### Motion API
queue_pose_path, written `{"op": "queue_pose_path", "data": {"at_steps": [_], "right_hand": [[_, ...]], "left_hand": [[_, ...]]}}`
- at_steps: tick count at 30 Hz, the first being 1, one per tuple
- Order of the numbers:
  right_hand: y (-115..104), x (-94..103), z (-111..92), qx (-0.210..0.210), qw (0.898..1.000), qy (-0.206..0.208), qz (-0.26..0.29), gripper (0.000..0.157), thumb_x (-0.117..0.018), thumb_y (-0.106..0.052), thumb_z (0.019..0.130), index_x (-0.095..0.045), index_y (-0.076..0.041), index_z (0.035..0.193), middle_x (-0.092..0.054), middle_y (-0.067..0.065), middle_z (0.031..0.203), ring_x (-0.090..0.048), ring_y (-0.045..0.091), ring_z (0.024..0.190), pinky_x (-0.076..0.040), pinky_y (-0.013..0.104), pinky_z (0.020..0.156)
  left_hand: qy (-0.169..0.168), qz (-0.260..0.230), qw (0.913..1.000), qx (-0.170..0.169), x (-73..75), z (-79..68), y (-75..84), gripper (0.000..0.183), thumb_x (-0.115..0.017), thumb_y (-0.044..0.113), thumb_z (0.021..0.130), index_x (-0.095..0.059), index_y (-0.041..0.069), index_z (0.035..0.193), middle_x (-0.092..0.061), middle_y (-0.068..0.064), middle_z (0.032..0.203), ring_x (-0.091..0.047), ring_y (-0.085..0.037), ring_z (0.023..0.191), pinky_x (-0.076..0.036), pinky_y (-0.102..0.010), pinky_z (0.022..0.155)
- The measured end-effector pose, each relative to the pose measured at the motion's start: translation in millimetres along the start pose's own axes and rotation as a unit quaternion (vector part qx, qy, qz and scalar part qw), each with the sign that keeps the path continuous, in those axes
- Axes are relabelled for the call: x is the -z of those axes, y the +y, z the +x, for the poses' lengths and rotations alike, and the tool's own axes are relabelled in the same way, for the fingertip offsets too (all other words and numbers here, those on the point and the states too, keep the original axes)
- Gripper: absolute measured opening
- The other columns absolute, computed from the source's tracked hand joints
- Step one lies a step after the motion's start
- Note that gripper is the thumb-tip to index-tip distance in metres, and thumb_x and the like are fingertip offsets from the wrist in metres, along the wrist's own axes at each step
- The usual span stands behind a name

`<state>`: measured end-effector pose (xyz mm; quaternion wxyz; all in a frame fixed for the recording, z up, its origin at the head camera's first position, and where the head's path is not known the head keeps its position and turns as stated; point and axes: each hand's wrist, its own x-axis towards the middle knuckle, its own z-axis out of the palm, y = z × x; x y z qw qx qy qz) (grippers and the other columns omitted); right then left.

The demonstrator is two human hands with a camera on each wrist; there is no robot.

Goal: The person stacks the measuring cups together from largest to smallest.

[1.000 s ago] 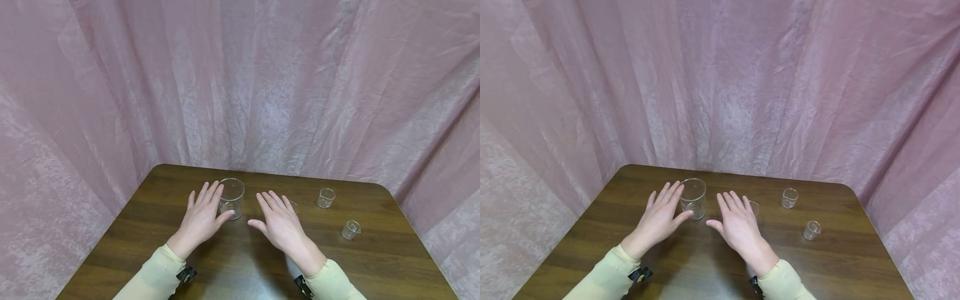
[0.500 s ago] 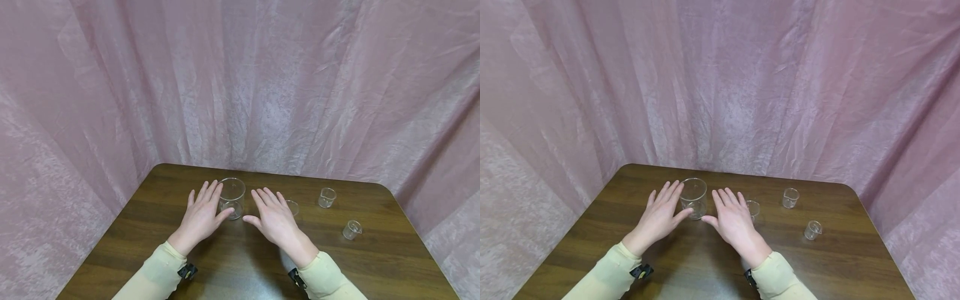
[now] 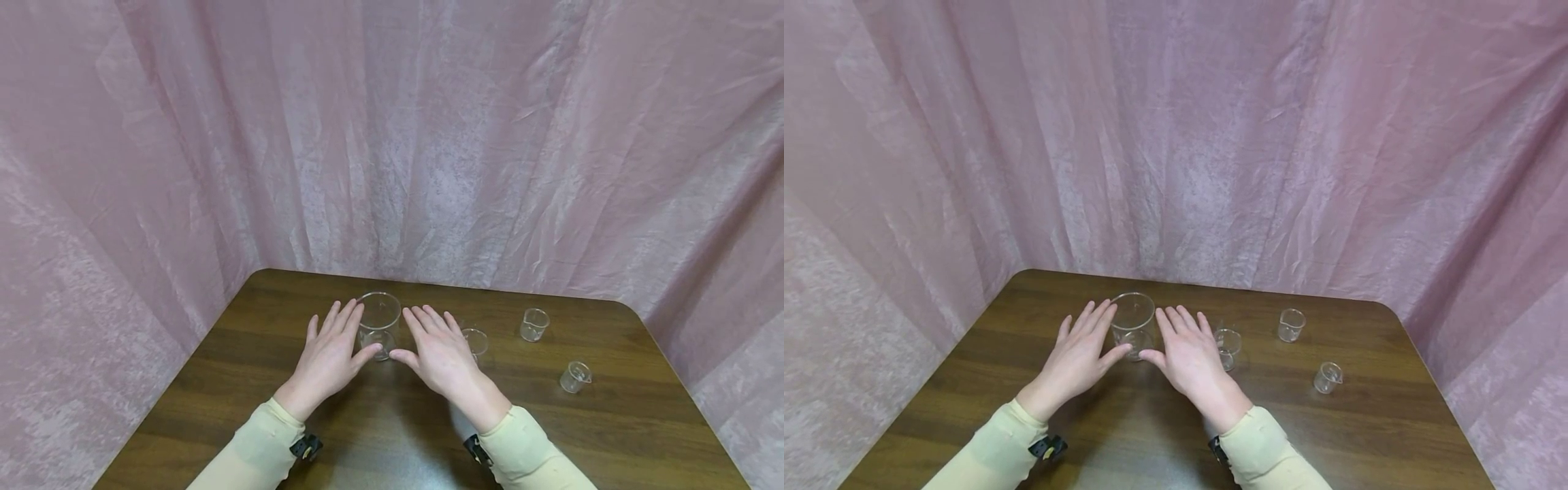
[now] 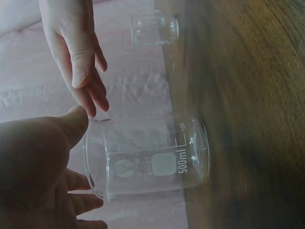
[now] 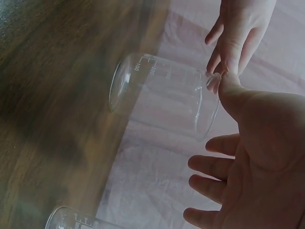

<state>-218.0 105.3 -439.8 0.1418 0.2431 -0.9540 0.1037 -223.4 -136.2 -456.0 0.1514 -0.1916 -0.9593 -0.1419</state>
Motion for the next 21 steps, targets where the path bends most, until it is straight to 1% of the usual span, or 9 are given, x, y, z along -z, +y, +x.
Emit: {"op": "queue_pose_path", "data": {"at_steps": [10,18,21], "right_hand": [[0.2,-4.6,2.7,0.012,1.000,0.001,0.004,0.079,-0.072,-0.056,0.103,-0.054,-0.007,0.163,-0.057,0.019,0.161,-0.047,0.039,0.155,-0.034,0.065,0.126],[0.7,-3.1,4.5,0.032,0.999,0.001,0.015,0.081,-0.073,-0.055,0.103,-0.053,-0.002,0.161,-0.054,0.019,0.164,-0.046,0.038,0.155,-0.033,0.063,0.127],[0.5,-1.9,4.3,0.032,0.999,-0.004,0.020,0.081,-0.072,-0.055,0.104,-0.053,-0.002,0.161,-0.053,0.019,0.165,-0.046,0.037,0.156,-0.032,0.062,0.128]], "left_hand": [[-0.011,0.002,0.9999,0.004,-2.6,-1.4,-1.6,0.088,-0.068,0.061,0.104,-0.046,0.002,0.166,-0.039,-0.019,0.174,-0.029,-0.044,0.163,-0.026,-0.081,0.121],[-0.012,0.002,0.9999,0.002,-3.4,-1.7,-1.7,0.088,-0.068,0.061,0.105,-0.047,0.001,0.165,-0.039,-0.019,0.174,-0.030,-0.042,0.163,-0.027,-0.081,0.121],[-0.011,0.003,0.9999,0.001,-3.2,-2.1,-2.0,0.088,-0.068,0.061,0.105,-0.046,0.001,0.165,-0.040,-0.019,0.173,-0.031,-0.043,0.163,-0.027,-0.080,0.122]]}}
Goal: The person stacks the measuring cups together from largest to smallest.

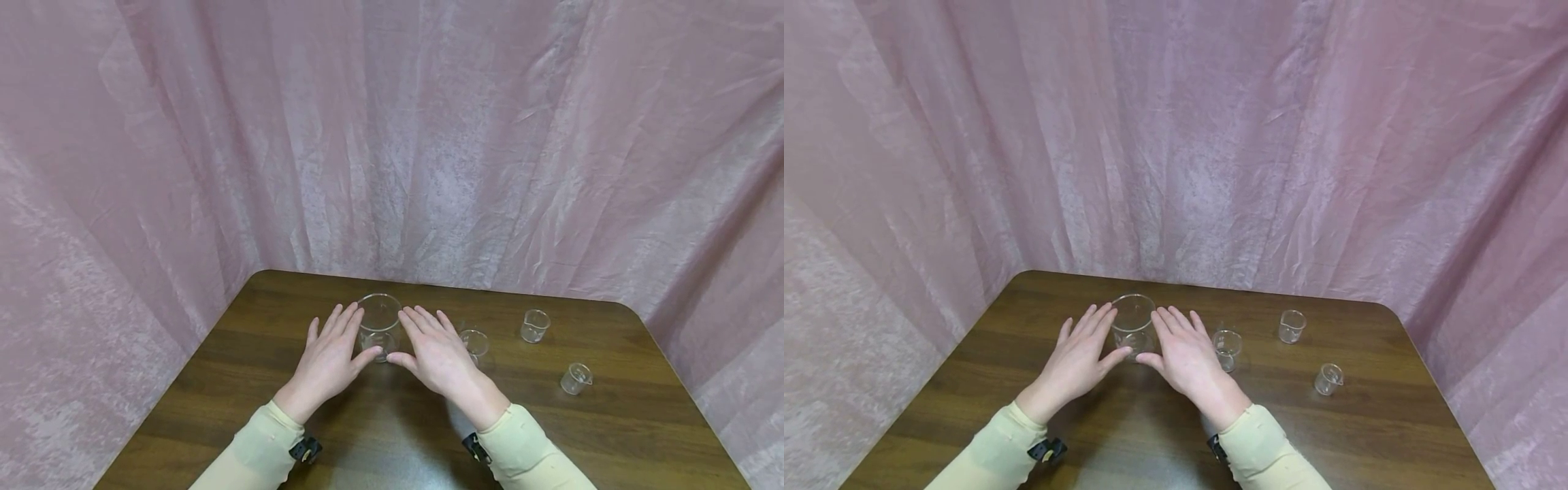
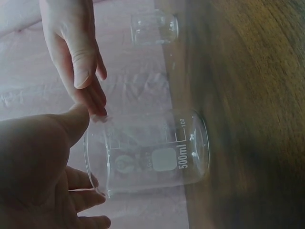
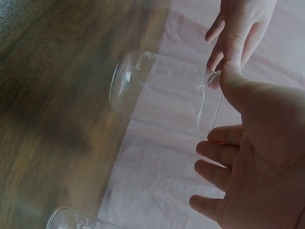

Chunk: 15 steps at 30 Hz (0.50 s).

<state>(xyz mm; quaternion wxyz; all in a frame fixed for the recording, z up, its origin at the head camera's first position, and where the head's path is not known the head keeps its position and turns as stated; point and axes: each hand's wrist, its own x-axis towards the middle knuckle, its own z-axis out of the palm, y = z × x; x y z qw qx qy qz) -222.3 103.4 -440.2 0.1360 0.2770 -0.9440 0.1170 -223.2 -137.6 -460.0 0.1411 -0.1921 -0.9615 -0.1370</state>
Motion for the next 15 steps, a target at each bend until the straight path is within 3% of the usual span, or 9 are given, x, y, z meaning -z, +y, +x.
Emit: {"op": "queue_pose_path", "data": {"at_steps": [15], "right_hand": [[1.2,6.3,-9.5,-0.001,1.000,-0.008,0.000,0.080,-0.073,-0.053,0.104,-0.054,0.000,0.160,-0.053,0.019,0.164,-0.047,0.037,0.155,-0.032,0.062,0.129]], "left_hand": [[-0.001,-0.017,0.9998,-0.008,0.8,-5.2,6.9,0.091,-0.069,0.061,0.104,-0.043,0.001,0.167,-0.040,-0.016,0.174,-0.033,-0.043,0.161,-0.026,-0.081,0.122]]}}
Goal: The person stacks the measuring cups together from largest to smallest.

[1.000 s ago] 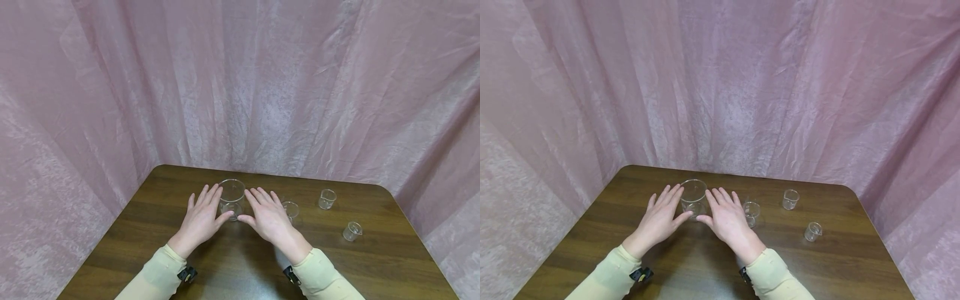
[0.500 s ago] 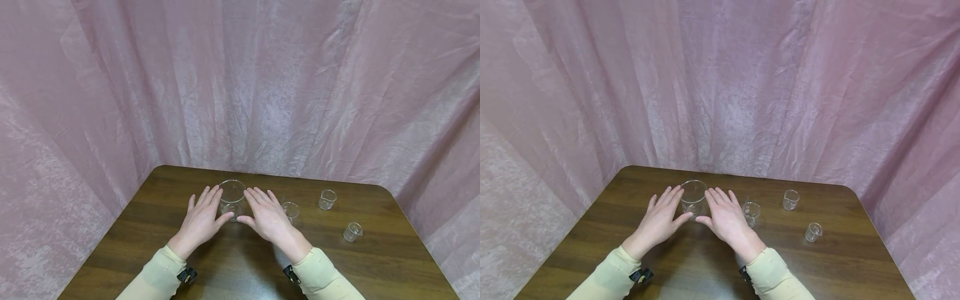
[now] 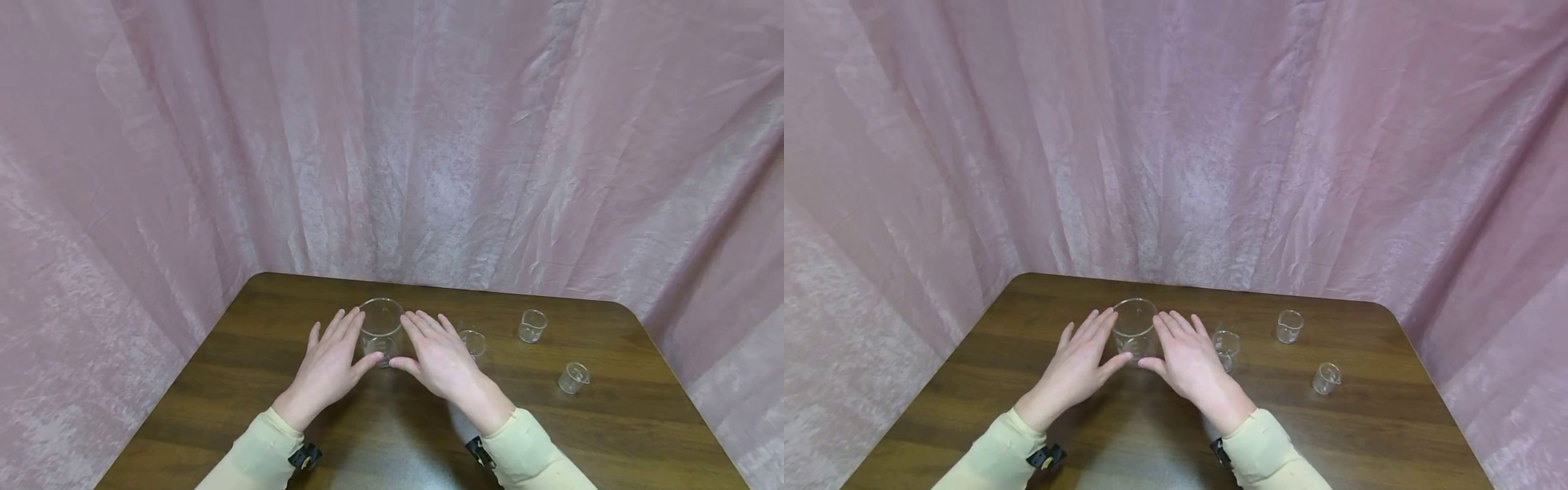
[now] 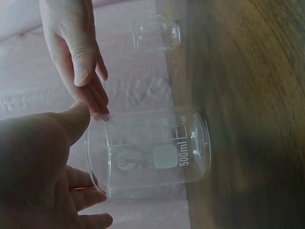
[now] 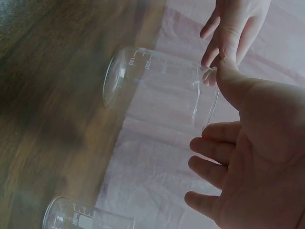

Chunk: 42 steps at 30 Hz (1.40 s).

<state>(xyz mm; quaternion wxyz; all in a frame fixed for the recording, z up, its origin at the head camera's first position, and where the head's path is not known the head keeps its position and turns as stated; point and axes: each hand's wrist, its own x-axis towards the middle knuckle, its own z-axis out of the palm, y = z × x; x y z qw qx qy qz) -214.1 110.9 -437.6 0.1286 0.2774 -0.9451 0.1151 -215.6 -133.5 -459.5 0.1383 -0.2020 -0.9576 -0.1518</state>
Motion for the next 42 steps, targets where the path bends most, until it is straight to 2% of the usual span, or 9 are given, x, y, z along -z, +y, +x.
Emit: {"op": "queue_pose_path", "data": {"at_steps": [15,42], "right_hand": [[1.1,5.4,-15.3,-0.001,1.000,-0.002,0.001,0.077,-0.074,-0.050,0.104,-0.055,0.001,0.158,-0.055,0.020,0.162,-0.048,0.039,0.154,-0.033,0.062,0.128],[1.9,20.2,-54.0,0.015,0.999,0.027,-0.012,0.079,-0.079,-0.052,0.098,-0.061,0.002,0.152,-0.062,0.021,0.155,-0.055,0.040,0.148,-0.037,0.063,0.125]], "left_hand": [[-0.010,-0.017,0.9998,-0.002,0.2,-6.8,12.3,0.091,-0.073,0.059,0.103,-0.043,0.002,0.167,-0.042,-0.015,0.173,-0.032,-0.040,0.163,-0.024,-0.080,0.123],[0.021,-0.037,0.9980,-0.046,-2.1,-21.3,34.6,0.085,-0.076,0.053,0.102,-0.047,0.002,0.164,-0.051,-0.015,0.166,-0.040,-0.041,0.158,-0.029,-0.078,0.122]]}}
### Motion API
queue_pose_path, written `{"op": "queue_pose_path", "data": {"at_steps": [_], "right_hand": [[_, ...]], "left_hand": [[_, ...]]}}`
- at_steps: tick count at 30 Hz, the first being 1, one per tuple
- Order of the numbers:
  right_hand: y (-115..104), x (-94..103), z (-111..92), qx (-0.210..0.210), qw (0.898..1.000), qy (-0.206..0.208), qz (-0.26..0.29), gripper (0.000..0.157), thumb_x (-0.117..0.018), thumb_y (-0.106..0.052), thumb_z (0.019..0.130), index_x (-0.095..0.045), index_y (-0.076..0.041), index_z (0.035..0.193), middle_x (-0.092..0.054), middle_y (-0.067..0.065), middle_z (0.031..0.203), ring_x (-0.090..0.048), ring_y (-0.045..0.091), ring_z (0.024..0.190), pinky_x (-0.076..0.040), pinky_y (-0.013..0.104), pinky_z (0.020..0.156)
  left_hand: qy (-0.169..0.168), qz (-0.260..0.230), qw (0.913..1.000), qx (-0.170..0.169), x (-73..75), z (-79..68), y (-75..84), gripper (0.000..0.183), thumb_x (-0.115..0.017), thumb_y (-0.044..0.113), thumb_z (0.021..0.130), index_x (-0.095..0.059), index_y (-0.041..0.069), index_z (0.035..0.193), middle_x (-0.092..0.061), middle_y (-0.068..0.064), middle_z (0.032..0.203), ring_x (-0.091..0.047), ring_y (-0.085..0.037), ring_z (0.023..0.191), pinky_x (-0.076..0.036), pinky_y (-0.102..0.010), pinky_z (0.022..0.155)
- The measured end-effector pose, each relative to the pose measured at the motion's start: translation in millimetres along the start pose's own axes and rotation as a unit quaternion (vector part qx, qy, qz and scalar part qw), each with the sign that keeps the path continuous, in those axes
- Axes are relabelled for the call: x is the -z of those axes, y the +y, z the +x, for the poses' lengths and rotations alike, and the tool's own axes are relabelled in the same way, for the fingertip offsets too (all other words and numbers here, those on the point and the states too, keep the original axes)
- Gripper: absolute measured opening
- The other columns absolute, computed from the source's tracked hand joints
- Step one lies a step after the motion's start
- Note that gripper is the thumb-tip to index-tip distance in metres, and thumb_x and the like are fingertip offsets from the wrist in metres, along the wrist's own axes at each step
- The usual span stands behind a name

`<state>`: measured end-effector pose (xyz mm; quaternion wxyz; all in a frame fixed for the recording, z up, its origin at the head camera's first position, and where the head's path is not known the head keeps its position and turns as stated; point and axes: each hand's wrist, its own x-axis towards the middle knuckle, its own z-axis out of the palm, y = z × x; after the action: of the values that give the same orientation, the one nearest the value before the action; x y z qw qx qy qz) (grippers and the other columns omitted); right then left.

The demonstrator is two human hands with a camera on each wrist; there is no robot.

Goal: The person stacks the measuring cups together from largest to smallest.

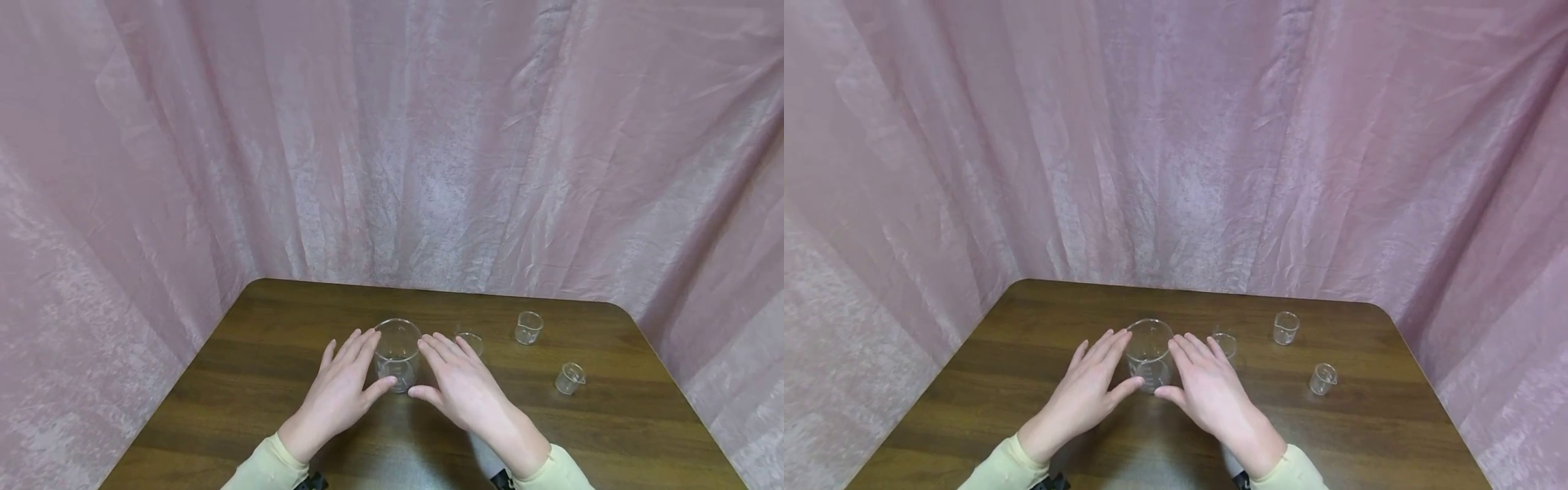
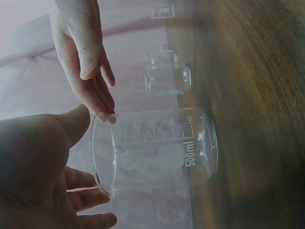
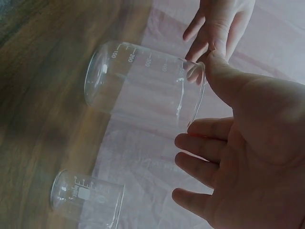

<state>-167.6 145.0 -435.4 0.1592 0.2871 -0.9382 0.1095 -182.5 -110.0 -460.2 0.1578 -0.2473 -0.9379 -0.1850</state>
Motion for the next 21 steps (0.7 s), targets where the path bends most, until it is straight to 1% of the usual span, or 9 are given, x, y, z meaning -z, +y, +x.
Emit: {"op": "queue_pose_path", "data": {"at_steps": [9,14,21], "right_hand": [[1.1,2.7,-9.2,0.003,1.000,0.012,0.001,0.078,-0.082,-0.051,0.096,-0.062,0.002,0.151,-0.063,0.020,0.154,-0.055,0.038,0.148,-0.036,0.062,0.126],[1.9,4.0,-15.0,0.016,1.000,0.025,-0.008,0.079,-0.083,-0.053,0.094,-0.064,0.001,0.149,-0.065,0.016,0.153,-0.058,0.037,0.146,-0.039,0.061,0.124],[4.0,6.1,-21.2,0.027,0.999,0.029,-0.019,0.080,-0.079,-0.058,0.095,-0.064,-0.002,0.150,-0.065,0.013,0.152,-0.058,0.034,0.146,-0.041,0.061,0.123]], "left_hand": [[0.010,-0.001,0.9999,-0.014,0.4,-2.8,6.0,0.084,-0.079,0.053,0.100,-0.050,0.004,0.163,-0.055,-0.014,0.162,-0.045,-0.040,0.156,-0.029,-0.077,0.123],[0.014,0.004,0.9996,-0.023,0.6,-5.3,8.3,0.084,-0.081,0.051,0.099,-0.052,0.004,0.162,-0.056,-0.015,0.161,-0.046,-0.040,0.155,-0.030,-0.077,0.122],[0.012,0.000,0.9996,-0.026,1.7,-7.6,11.2,0.084,-0.081,0.052,0.099,-0.051,0.005,0.162,-0.057,-0.013,0.161,-0.047,-0.039,0.155,-0.030,-0.076,0.123]]}}
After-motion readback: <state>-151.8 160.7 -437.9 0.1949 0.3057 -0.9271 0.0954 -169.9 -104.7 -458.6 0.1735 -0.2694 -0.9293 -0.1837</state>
